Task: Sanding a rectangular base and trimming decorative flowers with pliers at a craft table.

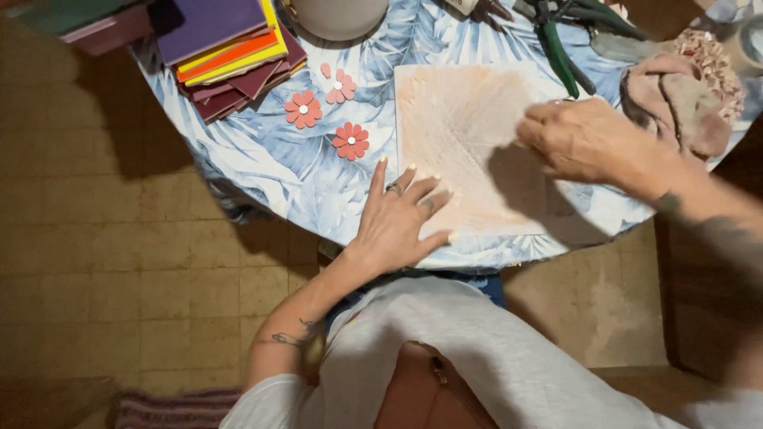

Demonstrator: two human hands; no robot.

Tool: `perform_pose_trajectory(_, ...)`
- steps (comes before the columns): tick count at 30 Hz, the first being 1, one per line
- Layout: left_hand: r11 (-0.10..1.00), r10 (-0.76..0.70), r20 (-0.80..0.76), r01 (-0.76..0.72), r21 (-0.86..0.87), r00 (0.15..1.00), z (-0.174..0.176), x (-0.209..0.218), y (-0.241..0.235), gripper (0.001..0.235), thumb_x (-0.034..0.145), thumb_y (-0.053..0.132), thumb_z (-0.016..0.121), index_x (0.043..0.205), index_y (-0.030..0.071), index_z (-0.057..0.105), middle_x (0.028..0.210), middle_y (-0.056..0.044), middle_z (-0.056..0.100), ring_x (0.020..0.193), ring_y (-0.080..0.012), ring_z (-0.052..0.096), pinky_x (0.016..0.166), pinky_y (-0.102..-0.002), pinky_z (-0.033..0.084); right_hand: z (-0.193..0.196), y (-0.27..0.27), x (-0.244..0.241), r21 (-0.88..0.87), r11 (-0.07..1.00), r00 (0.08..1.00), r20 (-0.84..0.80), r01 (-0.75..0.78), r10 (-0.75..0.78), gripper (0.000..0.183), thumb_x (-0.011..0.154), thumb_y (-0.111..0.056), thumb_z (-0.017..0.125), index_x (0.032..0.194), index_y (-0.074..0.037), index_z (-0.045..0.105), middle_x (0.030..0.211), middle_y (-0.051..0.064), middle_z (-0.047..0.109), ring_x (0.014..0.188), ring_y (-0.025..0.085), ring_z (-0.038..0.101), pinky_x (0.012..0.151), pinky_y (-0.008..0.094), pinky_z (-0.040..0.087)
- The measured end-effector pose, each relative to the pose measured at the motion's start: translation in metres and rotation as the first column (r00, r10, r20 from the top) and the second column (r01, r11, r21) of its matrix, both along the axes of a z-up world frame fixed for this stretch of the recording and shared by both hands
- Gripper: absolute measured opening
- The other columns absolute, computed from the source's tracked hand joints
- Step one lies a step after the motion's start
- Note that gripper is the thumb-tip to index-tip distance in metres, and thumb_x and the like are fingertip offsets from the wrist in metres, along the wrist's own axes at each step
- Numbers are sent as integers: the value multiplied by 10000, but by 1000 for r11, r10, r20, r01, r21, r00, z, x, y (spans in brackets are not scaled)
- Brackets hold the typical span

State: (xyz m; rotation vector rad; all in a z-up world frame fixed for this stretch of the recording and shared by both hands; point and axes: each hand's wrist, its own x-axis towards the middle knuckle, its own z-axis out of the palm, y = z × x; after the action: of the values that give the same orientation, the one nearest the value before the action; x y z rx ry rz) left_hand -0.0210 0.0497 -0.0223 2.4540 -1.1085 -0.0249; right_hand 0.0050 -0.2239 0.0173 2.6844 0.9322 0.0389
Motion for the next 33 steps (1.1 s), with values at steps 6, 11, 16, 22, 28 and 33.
perform_pose_trajectory(6,752,20,-335,-235,-615,942,16,10,-19,331,843,217,478,1138,70,507,1042,-107,567,1002,-289,551,908,-410,370,-30,89,-26,911,189,930,-353,368,-107,144,883,-116,432,843,-55,556,654,71,493,654,215,503,587,312,420)
perform_pose_trajectory(11,539,-178,-589,-423,-728,788,16,14,-26,290,874,147,407,1118,39,521,753,-69,599,695,-153,623,690,-313,510,-24,128,-42,784,-332,842,-535,524,67,161,902,-115,395,873,-34,531,610,29,497,571,96,483,514,220,439)
perform_pose_trajectory(16,518,-200,-631,-466,-718,750,15,13,-30,262,844,123,458,1072,41,557,587,-63,574,523,-111,589,504,-238,497,-40,123,-42,775,-352,835,-548,525,38,183,905,-135,423,843,-19,550,555,43,500,523,84,467,453,205,410)
perform_pose_trajectory(22,485,-33,-663,-568,-665,748,13,19,-34,143,819,140,543,767,42,633,461,-63,541,418,-99,555,412,-203,458,-42,126,-48,812,-302,856,-517,500,27,185,888,-107,452,772,-12,560,519,70,507,467,104,454,427,218,403)
perform_pose_trajectory(28,523,9,-625,-536,-663,781,29,19,-31,281,866,193,469,665,59,613,424,-54,537,410,-60,497,370,-203,410,-26,138,-51,707,-466,831,-542,532,126,150,885,-81,449,802,1,544,603,91,528,520,112,497,479,235,451)
perform_pose_trajectory(33,444,-101,-632,-534,-720,768,23,19,-30,326,893,187,392,721,8,603,428,-76,510,367,-113,521,365,-217,439,-40,129,-49,691,-438,812,-550,575,197,106,821,9,434,888,34,513,700,119,537,584,131,518,536,243,451)
